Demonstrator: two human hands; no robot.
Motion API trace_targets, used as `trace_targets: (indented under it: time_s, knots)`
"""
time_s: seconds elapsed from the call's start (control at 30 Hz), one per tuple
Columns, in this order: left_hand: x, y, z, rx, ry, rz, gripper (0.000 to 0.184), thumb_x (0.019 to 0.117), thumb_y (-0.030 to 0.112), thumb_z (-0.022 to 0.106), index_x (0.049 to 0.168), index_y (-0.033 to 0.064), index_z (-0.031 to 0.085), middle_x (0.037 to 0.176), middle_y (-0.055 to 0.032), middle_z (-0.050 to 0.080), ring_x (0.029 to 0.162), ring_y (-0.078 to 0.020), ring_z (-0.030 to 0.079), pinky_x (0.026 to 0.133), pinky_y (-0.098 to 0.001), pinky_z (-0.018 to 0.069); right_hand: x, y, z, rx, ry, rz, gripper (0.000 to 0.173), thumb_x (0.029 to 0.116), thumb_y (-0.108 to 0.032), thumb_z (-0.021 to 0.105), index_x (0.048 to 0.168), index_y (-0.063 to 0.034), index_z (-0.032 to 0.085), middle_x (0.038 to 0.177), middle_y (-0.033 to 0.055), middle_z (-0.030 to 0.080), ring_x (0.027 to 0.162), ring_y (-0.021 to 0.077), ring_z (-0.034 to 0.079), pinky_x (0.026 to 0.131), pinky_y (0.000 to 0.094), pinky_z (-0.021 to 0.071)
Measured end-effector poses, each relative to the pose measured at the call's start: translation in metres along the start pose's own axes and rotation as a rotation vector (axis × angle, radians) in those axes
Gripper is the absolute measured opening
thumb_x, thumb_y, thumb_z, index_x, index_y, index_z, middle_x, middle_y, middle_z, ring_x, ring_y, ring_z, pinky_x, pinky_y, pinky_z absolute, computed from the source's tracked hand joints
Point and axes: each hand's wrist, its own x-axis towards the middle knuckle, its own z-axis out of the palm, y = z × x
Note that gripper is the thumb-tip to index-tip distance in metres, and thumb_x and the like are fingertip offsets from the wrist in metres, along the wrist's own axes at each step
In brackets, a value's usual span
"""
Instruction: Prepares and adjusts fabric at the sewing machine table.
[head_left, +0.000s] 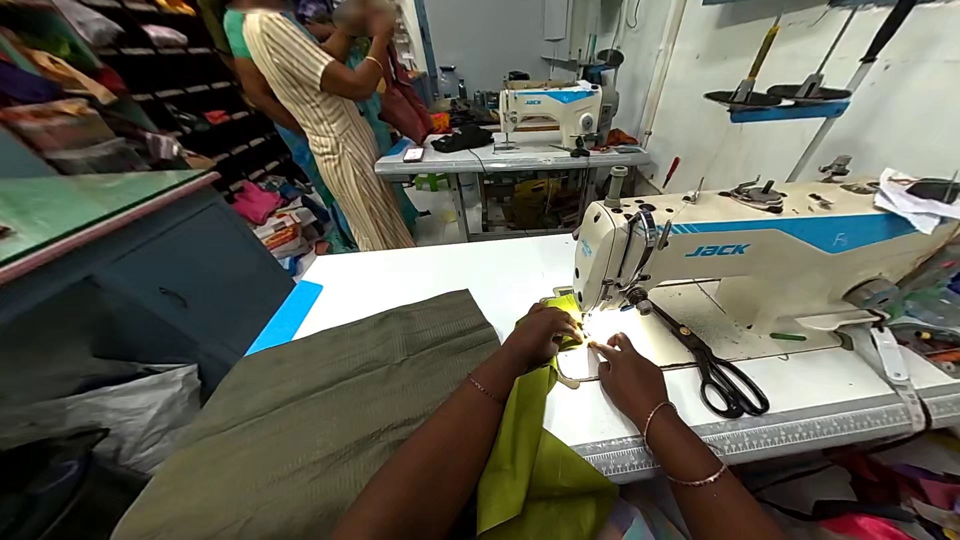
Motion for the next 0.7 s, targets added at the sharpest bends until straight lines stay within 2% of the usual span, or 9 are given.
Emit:
trace_targets:
  time_s: [0.23, 0.3, 0.37, 0.43, 0.47, 0.53, 0.6, 0.63, 0.7]
  knots:
    - [0.006, -0.013, 0.001, 0.004, 0.031, -0.003, 0.037, 0.0855, -0.013, 0.059, 0.106, 0.0087, 0.081, 0.117, -0.0136, 0.074, 0.118, -0.0318, 0.065, 0.111, -0.0568, 0.0368, 0.002, 0.002, 0.001, -0.023, -0.012, 0.006, 0.04, 0.1029, -0.011, 0.055, 0.141, -0.0185, 0.064, 0.138, 0.0137, 0.058, 0.097, 0.0312, 0.069, 0.078, 0.0478, 0.0572]
    - [0.007, -0.014, 0.001, 0.008, 0.029, -0.028, 0.037, 0.0868, -0.013, 0.058, 0.107, 0.0084, 0.08, 0.118, -0.0134, 0.074, 0.119, -0.0316, 0.065, 0.112, -0.0565, 0.0364, -0.002, 0.01, 0.002, 0.047, -0.001, -0.021, 0.039, 0.1033, -0.009, 0.054, 0.14, -0.0135, 0.064, 0.139, 0.016, 0.057, 0.104, 0.0328, 0.068, 0.086, 0.0473, 0.0566]
    - [0.007, -0.016, 0.002, 0.018, 0.045, -0.054, 0.035, 0.0878, -0.012, 0.057, 0.106, 0.0075, 0.08, 0.118, -0.0131, 0.074, 0.118, -0.0311, 0.066, 0.11, -0.0561, 0.0385, -0.007, 0.024, 0.002, 0.178, 0.021, -0.067, 0.033, 0.1035, -0.009, 0.055, 0.135, -0.0041, 0.065, 0.133, 0.0189, 0.061, 0.108, 0.0319, 0.067, 0.094, 0.0454, 0.0542]
    - [0.007, -0.015, 0.002, 0.024, 0.055, -0.114, 0.032, 0.0907, -0.01, 0.056, 0.108, 0.0054, 0.079, 0.121, -0.0138, 0.073, 0.121, -0.0314, 0.065, 0.111, -0.0558, 0.0392, -0.015, 0.041, -0.003, 0.292, 0.118, -0.095, 0.025, 0.1, -0.004, 0.059, 0.122, 0.0021, 0.069, 0.117, 0.0204, 0.067, 0.095, 0.0293, 0.069, 0.087, 0.0433, 0.0566]
    - [0.007, -0.014, 0.002, 0.027, 0.067, -0.15, 0.03, 0.0919, -0.009, 0.056, 0.109, 0.0038, 0.077, 0.122, -0.0147, 0.072, 0.122, -0.0318, 0.064, 0.112, -0.0554, 0.0395, -0.02, 0.049, -0.006, 0.29, 0.195, -0.073, 0.021, 0.0987, -0.001, 0.059, 0.116, 0.004, 0.07, 0.114, 0.022, 0.068, 0.093, 0.0312, 0.069, 0.085, 0.0452, 0.0571]
    - [0.007, -0.006, -0.003, 0.055, 0.035, -0.251, 0.03, 0.0961, -0.005, 0.053, 0.117, 0.0022, 0.074, 0.126, -0.0156, 0.07, 0.125, -0.0315, 0.062, 0.112, -0.0525, 0.041, -0.029, 0.065, -0.016, 0.204, 0.322, 0.061, 0.022, 0.0985, 0.002, 0.057, 0.116, 0.0081, 0.068, 0.122, 0.0295, 0.064, 0.11, 0.0432, 0.065, 0.097, 0.0546, 0.052]
    - [0.01, 0.001, -0.01, 0.068, -0.02, -0.345, 0.035, 0.0997, 0.0, 0.05, 0.13, 0.0032, 0.068, 0.134, -0.0161, 0.065, 0.13, -0.0322, 0.058, 0.113, -0.0506, 0.041, -0.033, 0.08, -0.02, 0.115, 0.413, 0.208, 0.03, 0.0991, 0.003, 0.053, 0.126, 0.0136, 0.062, 0.132, 0.0388, 0.055, 0.123, 0.0558, 0.055, 0.104, 0.0647, 0.0437]
    - [0.01, 0.002, -0.011, 0.075, -0.02, -0.369, 0.037, 0.1012, 0.003, 0.05, 0.136, 0.0051, 0.065, 0.138, -0.0158, 0.063, 0.134, -0.0324, 0.055, 0.114, -0.0499, 0.0399, -0.034, 0.086, -0.021, 0.088, 0.397, 0.275, 0.034, 0.1015, 0.001, 0.051, 0.132, 0.0151, 0.058, 0.136, 0.0402, 0.051, 0.127, 0.0572, 0.051, 0.106, 0.0652, 0.0413]
    - [0.01, 0.001, -0.008, 0.113, -0.019, -0.388, 0.039, 0.1048, 0.014, 0.051, 0.142, 0.0122, 0.062, 0.142, -0.0139, 0.061, 0.136, -0.0329, 0.053, 0.114, -0.0507, 0.0395, -0.037, 0.095, -0.022, 0.059, 0.319, 0.311, 0.036, 0.1058, -0.005, 0.048, 0.135, 0.0146, 0.055, 0.14, 0.0383, 0.049, 0.127, 0.0541, 0.053, 0.107, 0.0609, 0.0436]
